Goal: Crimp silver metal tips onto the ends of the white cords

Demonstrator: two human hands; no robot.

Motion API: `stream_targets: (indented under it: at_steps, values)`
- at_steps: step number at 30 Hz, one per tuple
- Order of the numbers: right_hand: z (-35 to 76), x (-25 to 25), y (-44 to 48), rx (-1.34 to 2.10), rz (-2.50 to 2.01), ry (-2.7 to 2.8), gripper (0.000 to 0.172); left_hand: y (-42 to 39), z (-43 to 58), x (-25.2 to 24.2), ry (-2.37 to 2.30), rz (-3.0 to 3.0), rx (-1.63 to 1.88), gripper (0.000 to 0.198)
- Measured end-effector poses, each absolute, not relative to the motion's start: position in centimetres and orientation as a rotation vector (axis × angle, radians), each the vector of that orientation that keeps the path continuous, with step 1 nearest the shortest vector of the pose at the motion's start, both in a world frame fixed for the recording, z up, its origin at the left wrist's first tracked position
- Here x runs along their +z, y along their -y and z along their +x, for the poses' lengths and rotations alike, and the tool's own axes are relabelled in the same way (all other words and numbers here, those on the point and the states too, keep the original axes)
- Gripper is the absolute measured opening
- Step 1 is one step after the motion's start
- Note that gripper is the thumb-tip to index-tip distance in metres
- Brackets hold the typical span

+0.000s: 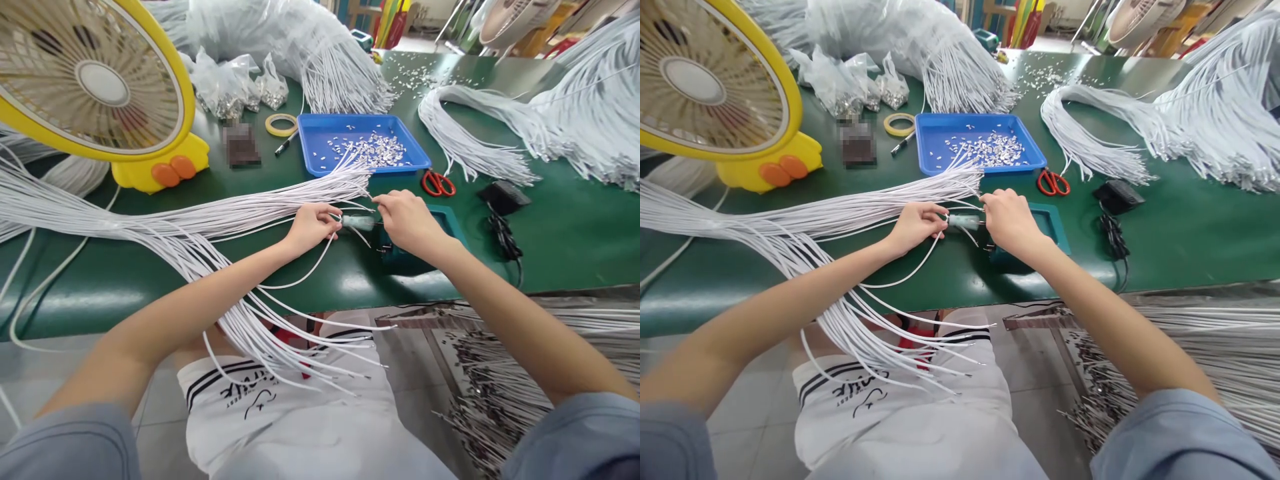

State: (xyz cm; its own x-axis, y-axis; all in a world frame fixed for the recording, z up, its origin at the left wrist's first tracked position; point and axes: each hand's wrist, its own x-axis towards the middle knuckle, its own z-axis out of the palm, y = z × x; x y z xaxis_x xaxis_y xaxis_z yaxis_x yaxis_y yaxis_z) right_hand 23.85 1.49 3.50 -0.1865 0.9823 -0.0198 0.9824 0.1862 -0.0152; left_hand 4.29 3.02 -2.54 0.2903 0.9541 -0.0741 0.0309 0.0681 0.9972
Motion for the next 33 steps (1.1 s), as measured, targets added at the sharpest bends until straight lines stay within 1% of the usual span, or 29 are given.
stream_targets:
  at_steps: [4,7,10,12,13,15,18,20,23,27,30,33]
  values:
    - [24.6,3.3,-1.7,-0.055,2.056,-2.440,0.046,-3.0,4.0,-2.5,-1.009,1.303,0.957,0.023]
    - [25.4,3.1,-1.9,-0.014,2.135,-2.498,0.042,-3.0,3.8,-2.3,-0.945,1.322,1.045,0.024]
    - [25.5,3.4,-1.1,0.145,2.226,-2.783,0.035,-2.5,3.9,-1.6,-0.889,1.370,1.132,0.030]
    - [24.8,3.6,0.0,0.205,2.240,-3.084,0.032,-1.5,4.0,-0.6,-0.882,1.394,1.176,0.028]
    - [24.3,3.6,0.6,0.141,2.224,-3.228,0.031,-0.7,4.1,0.0,-0.879,1.415,1.200,0.024]
    - [23.1,3.2,1.6,-0.125,2.191,-3.435,0.027,1.6,4.1,1.5,-0.846,1.516,1.266,0.011]
    - [20.8,1.8,1.8,-0.608,1.946,-3.616,0.026,6.1,3.9,3.5,-0.639,1.876,1.329,0.010]
    - [18.9,0.6,1.2,-0.764,1.688,-3.660,0.026,9.0,3.6,4.0,-0.425,2.170,1.361,0.012]
    - [16.0,-1.1,0.1,-0.802,1.282,-3.671,0.029,12.2,3.3,3.6,-0.246,2.530,1.276,0.023]
    - [14.2,-2.8,-0.2,-0.776,0.945,-3.627,0.034,14.7,2.6,2.3,-0.272,2.711,0.921,0.028]
    - [14.4,-3.3,0.1,-0.739,0.812,-3.585,0.034,15.9,2.3,2.0,-0.328,2.723,0.717,0.023]
    - [14.8,-3.3,0.4,-0.686,0.753,-3.575,0.034,16.8,2.1,1.8,-0.358,2.708,0.710,0.011]
